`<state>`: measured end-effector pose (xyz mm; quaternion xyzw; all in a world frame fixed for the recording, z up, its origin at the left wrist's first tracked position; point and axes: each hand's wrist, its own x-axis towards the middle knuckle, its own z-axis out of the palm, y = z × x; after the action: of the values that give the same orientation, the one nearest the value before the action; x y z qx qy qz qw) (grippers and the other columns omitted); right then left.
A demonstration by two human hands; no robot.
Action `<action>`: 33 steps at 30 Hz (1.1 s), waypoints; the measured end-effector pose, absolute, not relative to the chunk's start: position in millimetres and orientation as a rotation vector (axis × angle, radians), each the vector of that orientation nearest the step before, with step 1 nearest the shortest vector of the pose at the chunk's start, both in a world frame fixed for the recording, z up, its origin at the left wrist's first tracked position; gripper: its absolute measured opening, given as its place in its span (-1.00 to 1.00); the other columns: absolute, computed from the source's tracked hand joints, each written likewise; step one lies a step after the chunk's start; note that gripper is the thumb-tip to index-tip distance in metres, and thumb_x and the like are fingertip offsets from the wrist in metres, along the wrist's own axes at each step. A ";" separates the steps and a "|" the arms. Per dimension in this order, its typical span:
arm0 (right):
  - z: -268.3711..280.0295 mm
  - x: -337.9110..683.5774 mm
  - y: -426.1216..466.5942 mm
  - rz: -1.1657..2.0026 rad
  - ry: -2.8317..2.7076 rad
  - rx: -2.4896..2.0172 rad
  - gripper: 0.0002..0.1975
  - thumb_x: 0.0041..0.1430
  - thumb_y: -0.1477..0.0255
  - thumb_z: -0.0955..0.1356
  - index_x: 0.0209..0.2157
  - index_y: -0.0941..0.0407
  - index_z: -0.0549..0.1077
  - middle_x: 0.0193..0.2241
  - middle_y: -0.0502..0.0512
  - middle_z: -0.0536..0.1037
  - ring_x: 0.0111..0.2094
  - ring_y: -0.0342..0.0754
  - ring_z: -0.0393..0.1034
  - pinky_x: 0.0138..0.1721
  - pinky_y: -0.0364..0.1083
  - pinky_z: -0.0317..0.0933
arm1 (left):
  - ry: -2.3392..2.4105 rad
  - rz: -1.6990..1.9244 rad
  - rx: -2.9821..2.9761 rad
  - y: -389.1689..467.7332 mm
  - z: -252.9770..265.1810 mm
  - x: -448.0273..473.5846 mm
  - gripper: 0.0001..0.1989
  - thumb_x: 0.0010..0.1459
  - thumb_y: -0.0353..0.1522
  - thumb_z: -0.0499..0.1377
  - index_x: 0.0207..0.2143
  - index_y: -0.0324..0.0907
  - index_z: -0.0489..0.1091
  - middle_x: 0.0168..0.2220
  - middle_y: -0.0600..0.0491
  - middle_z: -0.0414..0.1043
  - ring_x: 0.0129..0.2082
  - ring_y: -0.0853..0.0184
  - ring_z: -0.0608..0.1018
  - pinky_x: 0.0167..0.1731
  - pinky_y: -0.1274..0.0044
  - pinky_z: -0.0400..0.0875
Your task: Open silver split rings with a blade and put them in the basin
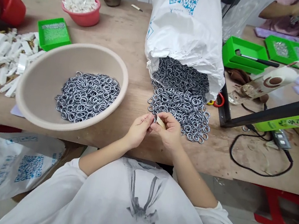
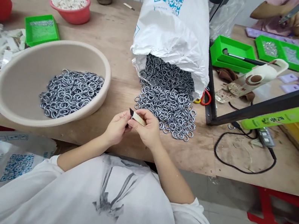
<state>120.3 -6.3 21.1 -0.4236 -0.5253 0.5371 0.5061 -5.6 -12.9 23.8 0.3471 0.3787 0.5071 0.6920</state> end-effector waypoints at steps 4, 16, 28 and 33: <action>27.1 125.4 -6.9 1.100 -1.401 -1.172 -0.60 0.11 -0.01 0.40 -0.37 0.05 0.42 -0.51 -0.04 0.46 -0.49 -0.11 0.32 -0.41 -0.10 0.23 | 0.841 1.113 0.703 -12.9 25.4 -7.6 -0.44 0.00 0.07 0.32 -0.54 -0.19 0.20 -0.62 0.19 0.11 -0.66 0.57 0.11 -0.69 0.66 -0.08; 28.3 125.7 -25.1 0.471 -2.007 -1.391 -0.47 0.31 -0.02 0.22 -0.49 0.10 0.46 -0.53 0.04 0.46 -0.46 -0.10 0.30 -0.40 -0.11 0.04 | 0.904 1.056 0.494 -15.2 31.0 -8.4 -0.43 -0.03 0.07 0.34 -0.49 -0.16 0.13 -0.67 0.28 0.04 -0.73 0.59 0.05 -0.73 0.67 -0.09; 15.8 141.1 32.0 0.398 -1.757 -1.973 -0.54 0.31 0.01 0.22 -0.36 0.07 0.52 -0.50 0.07 0.54 -0.41 0.01 0.40 -0.38 -0.11 0.07 | 0.871 0.991 0.611 -25.3 16.0 -23.9 -0.43 -0.03 0.04 0.35 -0.53 -0.18 0.15 -0.62 0.24 0.10 -0.71 0.61 0.13 -0.71 0.69 0.01; 12.6 132.3 60.2 0.287 -2.084 -2.036 -0.71 0.27 0.23 0.35 -0.04 0.02 0.53 -0.09 0.16 0.61 -0.15 0.11 0.49 -0.26 -0.06 0.17 | 0.940 1.019 0.603 -19.1 8.5 -40.4 -0.53 -0.07 -0.04 0.40 -0.35 -0.24 0.41 -0.59 0.20 0.23 -0.67 0.56 0.25 -0.68 0.68 0.13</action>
<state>132.3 60.2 12.6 -0.6914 -0.7078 0.0975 0.1069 -40.4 -19.1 8.5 0.2734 0.4267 0.4622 0.7277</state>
